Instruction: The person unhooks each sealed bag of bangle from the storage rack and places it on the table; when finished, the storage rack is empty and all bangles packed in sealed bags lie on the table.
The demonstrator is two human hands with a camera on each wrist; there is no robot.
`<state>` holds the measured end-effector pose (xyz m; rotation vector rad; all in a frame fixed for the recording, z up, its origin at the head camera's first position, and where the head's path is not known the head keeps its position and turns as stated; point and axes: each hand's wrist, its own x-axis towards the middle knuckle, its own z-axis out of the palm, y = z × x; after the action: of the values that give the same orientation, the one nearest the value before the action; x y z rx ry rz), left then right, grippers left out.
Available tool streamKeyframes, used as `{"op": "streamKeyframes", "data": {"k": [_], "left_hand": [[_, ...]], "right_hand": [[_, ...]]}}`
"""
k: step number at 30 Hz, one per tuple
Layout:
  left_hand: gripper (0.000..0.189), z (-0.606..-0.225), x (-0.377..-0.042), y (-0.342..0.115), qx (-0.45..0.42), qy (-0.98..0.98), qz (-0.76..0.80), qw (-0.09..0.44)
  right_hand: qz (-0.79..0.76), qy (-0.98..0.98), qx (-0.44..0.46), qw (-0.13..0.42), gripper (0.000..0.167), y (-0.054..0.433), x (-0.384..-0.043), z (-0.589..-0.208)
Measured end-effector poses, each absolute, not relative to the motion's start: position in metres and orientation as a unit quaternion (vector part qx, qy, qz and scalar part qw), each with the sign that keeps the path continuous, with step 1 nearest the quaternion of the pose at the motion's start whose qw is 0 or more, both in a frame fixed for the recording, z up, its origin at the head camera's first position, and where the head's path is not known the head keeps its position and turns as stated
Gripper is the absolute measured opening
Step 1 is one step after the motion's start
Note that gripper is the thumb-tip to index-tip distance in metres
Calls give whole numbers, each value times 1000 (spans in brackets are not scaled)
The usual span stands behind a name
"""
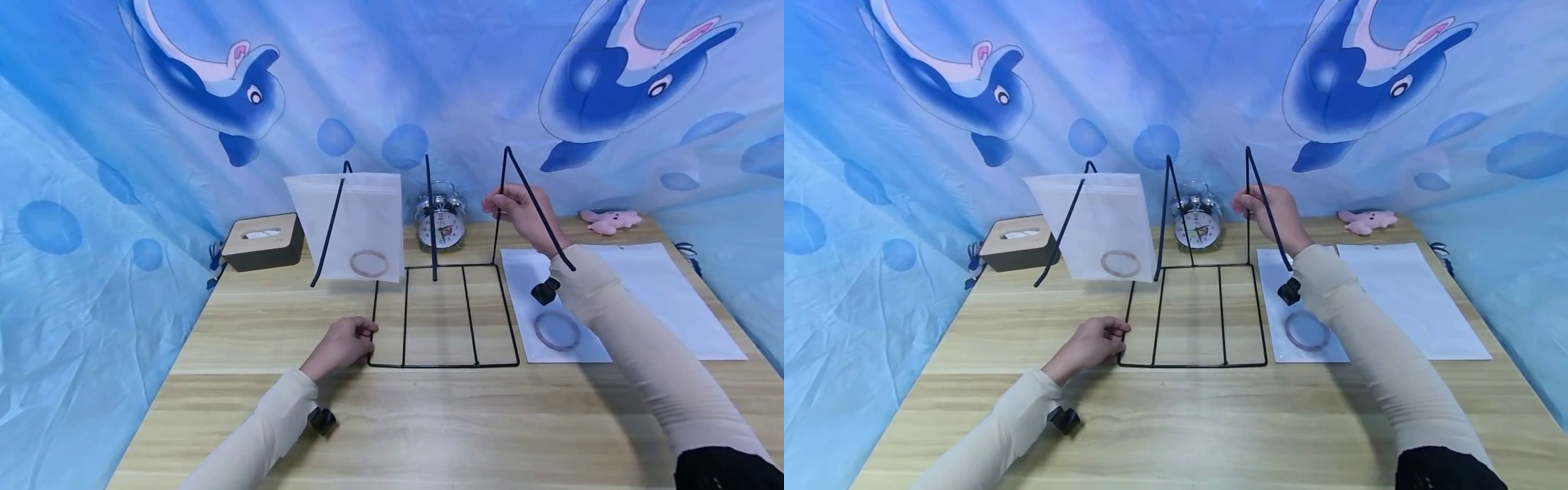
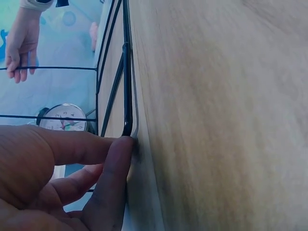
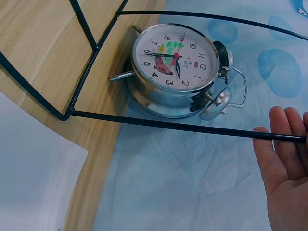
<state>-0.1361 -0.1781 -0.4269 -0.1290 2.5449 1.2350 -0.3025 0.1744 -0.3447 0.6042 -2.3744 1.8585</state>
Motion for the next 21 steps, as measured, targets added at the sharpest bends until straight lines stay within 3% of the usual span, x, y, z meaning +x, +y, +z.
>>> {"op": "streamKeyframes", "data": {"k": [13, 21], "left_hand": [[31, -423, -135, -192, -52, 855, 493, 154], [36, -388, -143, -222, -28, 890, 439, 118]], "right_hand": [[599, -776, 191, 46, 30, 173, -303, -343], [598, -778, 190, 45, 27, 172, -301, -340]]}}
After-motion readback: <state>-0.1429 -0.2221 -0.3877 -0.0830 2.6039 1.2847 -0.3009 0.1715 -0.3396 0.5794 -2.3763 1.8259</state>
